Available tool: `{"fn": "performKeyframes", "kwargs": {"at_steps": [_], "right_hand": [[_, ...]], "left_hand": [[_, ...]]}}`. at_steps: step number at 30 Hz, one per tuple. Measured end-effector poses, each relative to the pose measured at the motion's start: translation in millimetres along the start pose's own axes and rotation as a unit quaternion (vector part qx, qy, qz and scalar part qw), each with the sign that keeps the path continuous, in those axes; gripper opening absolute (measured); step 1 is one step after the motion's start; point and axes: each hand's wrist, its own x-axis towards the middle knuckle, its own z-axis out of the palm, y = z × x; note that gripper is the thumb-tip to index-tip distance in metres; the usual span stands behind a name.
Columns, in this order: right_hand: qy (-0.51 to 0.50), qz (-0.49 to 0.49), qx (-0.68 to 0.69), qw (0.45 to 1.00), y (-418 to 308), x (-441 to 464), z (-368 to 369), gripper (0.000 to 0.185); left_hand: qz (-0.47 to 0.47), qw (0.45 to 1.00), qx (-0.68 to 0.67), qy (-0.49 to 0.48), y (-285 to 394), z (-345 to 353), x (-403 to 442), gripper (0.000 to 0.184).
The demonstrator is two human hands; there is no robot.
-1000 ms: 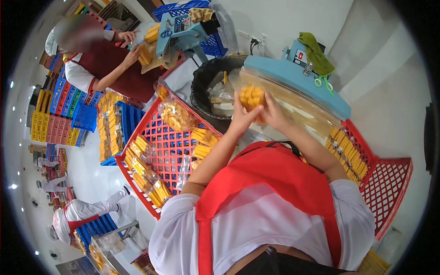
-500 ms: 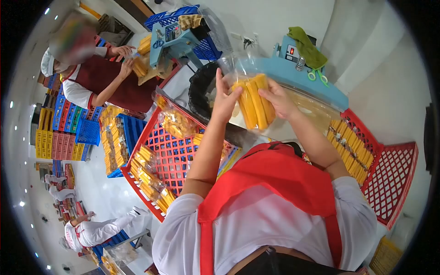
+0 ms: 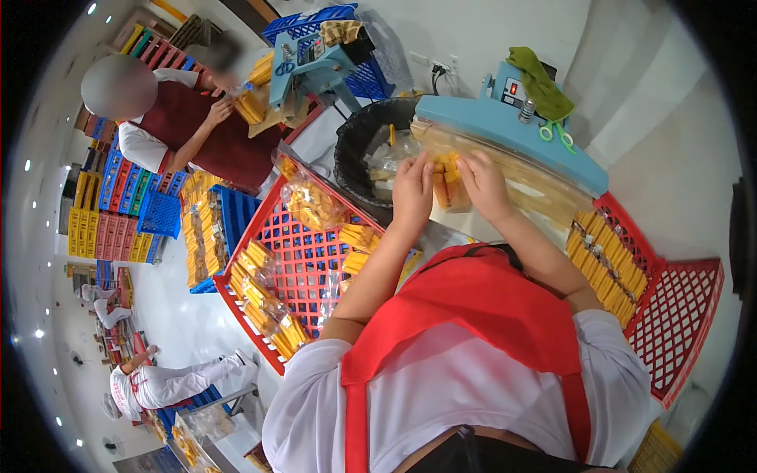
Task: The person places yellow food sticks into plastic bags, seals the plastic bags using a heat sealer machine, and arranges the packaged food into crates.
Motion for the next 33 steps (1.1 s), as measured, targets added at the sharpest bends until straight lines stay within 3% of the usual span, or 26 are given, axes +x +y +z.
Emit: {"fn": "performKeyframes", "kwargs": {"at_steps": [3,7,8,10,12,14,18,20,21,22,24,26,27,29,30,32,33], "right_hand": [[-0.031,0.016,0.000,0.999,-6.3,1.7,-3.4,0.018],[0.011,0.005,0.031,0.999,-6.4,-6.3,-5.8,0.015],[0.013,0.001,0.032,0.999,-7.7,-7.6,-4.2,0.014],[0.002,0.056,0.061,0.997,-18.7,-9.0,-3.5,0.011],[0.007,0.047,0.086,0.995,-24.7,-8.3,-4.2,0.010],[0.017,0.058,0.089,0.994,-25.7,-8.8,-7.2,0.008],[0.032,0.062,0.135,0.988,-18.9,-15.2,-8.8,0.008],[0.025,0.056,0.147,0.987,-12.6,-25.5,-5.6,0.008],[0.006,0.085,0.134,0.987,-8.4,-30.7,-5.5,0.008],[-0.004,0.103,0.125,0.987,-5.0,-25.9,-4.8,0.008],[-0.030,0.128,0.153,0.980,1.4,-25.5,-8.5,0.003],[-0.030,0.141,0.216,0.966,8.4,-23.2,-12.1,0.002],[-0.042,0.171,0.269,0.947,10.7,-27.6,-15.4,0.002],[-0.063,0.199,0.305,0.929,10.7,-23.7,-21.1,0.003],[-0.084,0.222,0.343,0.909,9.4,-22.5,-25.3,0.004],[-0.108,0.218,0.368,0.898,11.4,-21.1,-30.3,0.004],[-0.130,0.210,0.397,0.884,12.7,-17.0,-31.4,0.004]], "left_hand": [[0.011,0.999,-0.024,0.036,-3.7,0.2,1.3,0.020],[0.018,0.995,-0.040,0.093,9.2,-1.8,-3.9,0.016],[0.035,0.995,0.000,0.091,-4.1,4.3,-3.9,0.015],[0.040,0.995,-0.034,0.086,-11.9,6.5,-6.6,0.015],[0.052,0.993,-0.062,0.088,-0.2,0.8,-3.5,0.012],[0.120,0.986,-0.034,0.109,6.1,-4.2,-3.5,0.011],[0.098,0.988,-0.076,0.093,8.1,4.9,-7.5,0.012],[-0.049,0.967,-0.242,0.063,-16.3,23.0,-8.9,0.014],[-0.138,0.959,-0.247,-0.001,-2.4,13.6,-10.3,0.019],[-0.148,0.962,-0.231,0.001,-4.4,17.2,-13.2,0.021],[-0.129,0.971,-0.200,-0.017,-3.8,15.5,-14.9,0.019],[-0.117,0.923,-0.363,-0.042,-11.4,24.5,-16.1,0.014],[-0.117,0.923,-0.365,-0.045,-15.6,25.0,-13.7,0.014],[0.059,0.967,-0.242,-0.048,-22.4,22.2,-5.8,0.005],[0.056,0.966,-0.249,-0.047,-21.2,18.1,-2.9,0.005],[0.032,0.944,-0.267,-0.193,-18.6,7.4,8.4,0.005],[0.069,0.936,-0.269,-0.218,-22.8,7.6,13.4,0.005]]}}
